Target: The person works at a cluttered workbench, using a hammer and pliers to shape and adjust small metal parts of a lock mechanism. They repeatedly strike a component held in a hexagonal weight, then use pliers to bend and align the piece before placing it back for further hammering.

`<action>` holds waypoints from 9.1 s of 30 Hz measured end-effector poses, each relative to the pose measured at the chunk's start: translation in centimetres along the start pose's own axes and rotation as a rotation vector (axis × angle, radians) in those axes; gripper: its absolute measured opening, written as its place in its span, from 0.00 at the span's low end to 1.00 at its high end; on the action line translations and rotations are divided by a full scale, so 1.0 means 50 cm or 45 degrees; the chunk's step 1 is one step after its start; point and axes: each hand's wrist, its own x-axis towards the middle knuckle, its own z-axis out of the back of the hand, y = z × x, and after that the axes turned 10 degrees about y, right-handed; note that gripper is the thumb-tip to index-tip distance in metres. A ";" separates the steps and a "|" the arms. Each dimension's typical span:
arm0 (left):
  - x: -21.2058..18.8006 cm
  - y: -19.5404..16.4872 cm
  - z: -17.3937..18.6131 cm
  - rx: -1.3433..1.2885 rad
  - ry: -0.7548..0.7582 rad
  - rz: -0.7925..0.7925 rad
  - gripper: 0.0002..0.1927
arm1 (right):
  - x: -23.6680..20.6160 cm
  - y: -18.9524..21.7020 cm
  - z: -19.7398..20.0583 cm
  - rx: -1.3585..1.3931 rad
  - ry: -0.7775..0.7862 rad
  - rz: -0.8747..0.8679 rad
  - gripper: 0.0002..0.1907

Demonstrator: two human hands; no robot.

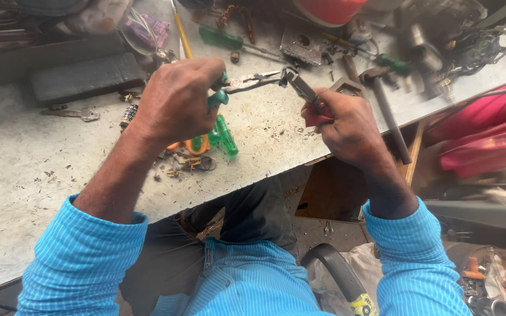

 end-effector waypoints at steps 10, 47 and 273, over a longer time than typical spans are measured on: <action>0.004 0.003 -0.004 0.431 -0.182 -0.120 0.03 | -0.011 0.014 -0.015 -0.458 -0.116 -0.039 0.26; 0.010 -0.026 -0.065 -0.387 -0.147 -0.186 0.10 | -0.022 -0.019 -0.083 0.929 0.356 0.124 0.11; -0.043 -0.070 -0.087 -1.527 0.143 -0.294 0.12 | -0.029 0.174 -0.385 3.031 0.880 1.365 0.24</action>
